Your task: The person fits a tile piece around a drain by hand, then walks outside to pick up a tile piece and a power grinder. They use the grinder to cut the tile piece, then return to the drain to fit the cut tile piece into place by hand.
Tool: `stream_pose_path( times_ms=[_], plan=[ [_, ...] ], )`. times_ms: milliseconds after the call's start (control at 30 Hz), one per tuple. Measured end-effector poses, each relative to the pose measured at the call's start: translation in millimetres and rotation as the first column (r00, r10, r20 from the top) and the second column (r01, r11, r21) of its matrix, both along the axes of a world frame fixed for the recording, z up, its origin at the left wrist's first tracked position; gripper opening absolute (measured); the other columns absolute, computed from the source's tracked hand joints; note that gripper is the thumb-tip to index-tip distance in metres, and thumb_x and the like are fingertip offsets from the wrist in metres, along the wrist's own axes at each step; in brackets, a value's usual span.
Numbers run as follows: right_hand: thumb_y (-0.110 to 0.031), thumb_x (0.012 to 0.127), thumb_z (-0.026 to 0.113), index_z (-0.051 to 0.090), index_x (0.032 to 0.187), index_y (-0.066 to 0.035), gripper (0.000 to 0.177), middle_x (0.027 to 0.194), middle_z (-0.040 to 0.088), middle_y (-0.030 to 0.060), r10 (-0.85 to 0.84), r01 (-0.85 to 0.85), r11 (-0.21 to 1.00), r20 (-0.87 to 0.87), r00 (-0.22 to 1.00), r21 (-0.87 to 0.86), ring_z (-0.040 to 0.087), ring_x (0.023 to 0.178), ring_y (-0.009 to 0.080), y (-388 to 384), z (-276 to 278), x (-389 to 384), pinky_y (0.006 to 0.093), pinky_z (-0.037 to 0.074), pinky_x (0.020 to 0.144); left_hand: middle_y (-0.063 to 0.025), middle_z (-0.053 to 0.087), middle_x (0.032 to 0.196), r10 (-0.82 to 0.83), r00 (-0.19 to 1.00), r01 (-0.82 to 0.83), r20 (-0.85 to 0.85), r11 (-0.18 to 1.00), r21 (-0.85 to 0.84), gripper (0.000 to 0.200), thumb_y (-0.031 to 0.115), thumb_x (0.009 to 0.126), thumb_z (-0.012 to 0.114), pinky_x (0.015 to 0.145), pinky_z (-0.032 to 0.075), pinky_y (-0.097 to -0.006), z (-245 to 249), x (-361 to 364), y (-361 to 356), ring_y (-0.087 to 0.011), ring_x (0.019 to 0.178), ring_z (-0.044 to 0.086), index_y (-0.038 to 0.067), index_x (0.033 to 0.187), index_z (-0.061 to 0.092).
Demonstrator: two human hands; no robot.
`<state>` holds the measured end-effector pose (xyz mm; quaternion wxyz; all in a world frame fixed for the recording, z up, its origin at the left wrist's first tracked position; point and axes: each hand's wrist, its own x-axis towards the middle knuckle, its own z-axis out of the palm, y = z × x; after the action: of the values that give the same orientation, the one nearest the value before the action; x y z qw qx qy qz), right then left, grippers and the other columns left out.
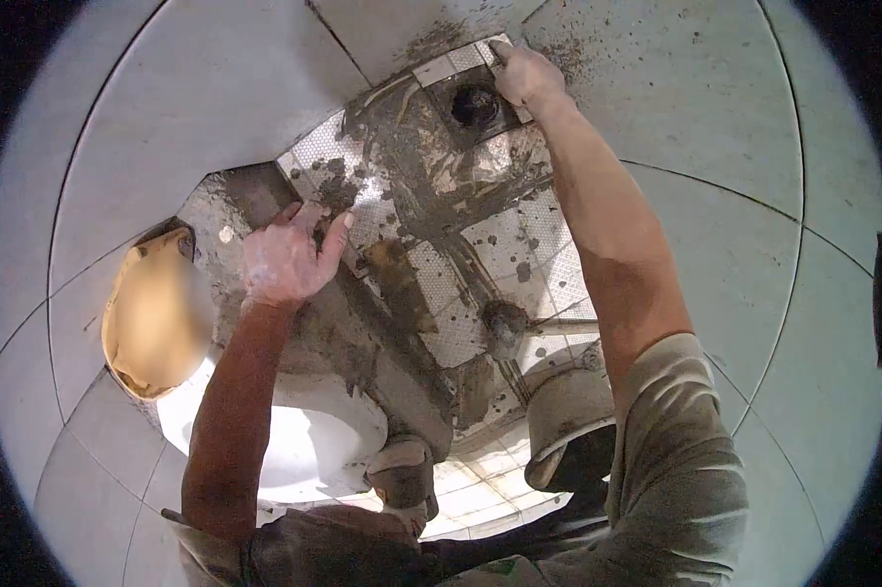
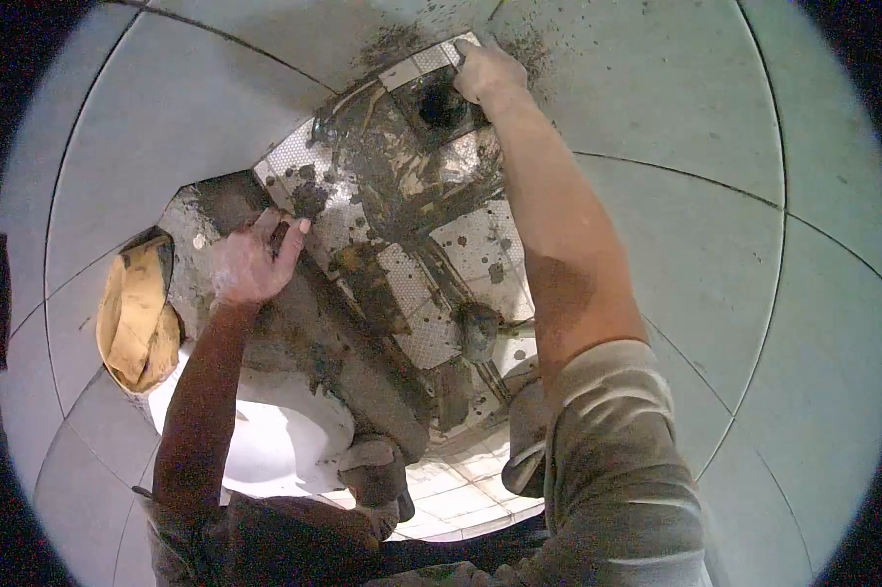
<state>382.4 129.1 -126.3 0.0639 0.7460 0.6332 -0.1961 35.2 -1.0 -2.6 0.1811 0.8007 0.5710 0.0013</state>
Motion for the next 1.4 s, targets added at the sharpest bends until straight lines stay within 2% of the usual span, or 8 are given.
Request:
stream_pose_path(
  times_ms=[200,267,333,433,600,667,867,1400],
  plan=[
    [-0.021,0.085,0.054,0.052,0.134,-0.028,0.049,0.122,0.062,0.0136,-0.007,0.007,0.999,0.003,1.000,-0.041,0.059,0.115,0.0324,-29,6,8,0.0450,0.049,0.096,-0.0140,0.069,0.079,0.023,0.998,-0.026,-0.053,0.998,-0.049,0.037,0.044,0.087,0.062,0.057,0.055,-0.0428,8,4,1,-0.0338,0.066,0.068,0.008,0.089,0.069],
    [-0.022,0.087,0.053,0.052,0.134,-0.028,0.048,0.121,0.062,0.0137,-0.017,0.018,0.999,0.026,1.000,-0.038,0.059,0.114,0.0323,-43,14,9,0.0451,0.049,0.095,-0.0154,0.067,0.072,-0.010,1.000,0.009,0.025,0.998,0.057,0.033,0.044,0.088,0.061,0.056,0.052,-0.0466,2,1,0,-0.0376,0.062,0.066,0.011,0.087,0.065],
    [-0.032,0.091,0.051,0.048,0.139,-0.025,0.049,0.120,0.064,0.0130,-0.041,0.040,0.996,-0.010,0.999,-0.082,0.060,0.111,0.0322,-54,16,14,0.0429,0.049,0.094,-0.0164,0.066,0.069,-0.019,0.999,0.016,0.049,0.998,0.058,0.033,0.044,0.088,0.061,0.055,0.051,-0.0468,2,0,0,-0.0380,0.062,0.065,0.011,0.086,0.065],
    [-0.041,0.090,0.054,0.047,0.139,-0.025,0.052,0.121,0.063,0.0130,-0.061,0.059,0.994,-0.018,0.998,-0.089,0.059,0.112,0.0323,-68,15,18,0.0416,0.048,0.095,-0.0179,0.064,0.064,-0.016,0.999,0.015,0.033,0.999,0.032,0.034,0.044,0.088,0.061,0.054,0.051,-0.0466,9,3,1,-0.0385,0.060,0.064,0.011,0.086,0.065],
    [-0.035,0.083,0.061,0.051,0.136,-0.026,0.054,0.121,0.063,0.0152,-0.046,0.043,0.997,-0.049,0.998,-0.063,0.059,0.113,0.0333,-90,19,21,0.0431,0.048,0.096,-0.0179,0.062,0.060,-0.028,0.999,0.026,0.021,0.997,0.068,0.034,0.044,0.089,0.060,0.051,0.050,-0.0462,6,3,0,-0.0381,0.058,0.064,0.011,0.083,0.064],
    [-0.035,0.082,0.062,0.052,0.136,-0.026,0.055,0.122,0.062,0.0148,-0.041,0.042,0.998,0.014,0.999,-0.040,0.060,0.112,0.0335,-95,22,19,0.0430,0.049,0.095,-0.0128,0.070,0.082,-0.009,0.999,0.009,-0.044,1.000,0.007,0.034,0.042,0.088,0.062,0.058,0.055,-0.0411,10,5,0,-0.0323,0.067,0.068,0.008,0.087,0.068],
    [-0.029,0.082,0.059,0.054,0.133,-0.024,0.051,0.123,0.061,0.0173,-0.083,0.081,0.989,-0.014,0.996,-0.125,0.062,0.108,0.0341,-106,27,23,0.0438,0.050,0.093,-0.0129,0.070,0.083,0.012,0.997,-0.016,-0.070,0.998,-0.054,0.034,0.042,0.089,0.060,0.061,0.055,-0.0430,11,5,0,-0.0334,0.070,0.068,0.009,0.090,0.068],
    [-0.028,0.084,0.062,0.041,0.134,-0.011,0.057,0.120,0.057,0.0235,-0.172,0.185,0.958,-0.079,0.982,0.218,0.056,0.112,0.0408,-92,20,10,0.0501,0.050,0.089,-0.0131,0.070,0.085,0.017,0.999,-0.018,-0.033,1.000,-0.026,0.033,0.042,0.087,0.062,0.062,0.055,-0.0420,9,4,1,-0.0330,0.071,0.068,0.010,0.091,0.069]
  ],
)
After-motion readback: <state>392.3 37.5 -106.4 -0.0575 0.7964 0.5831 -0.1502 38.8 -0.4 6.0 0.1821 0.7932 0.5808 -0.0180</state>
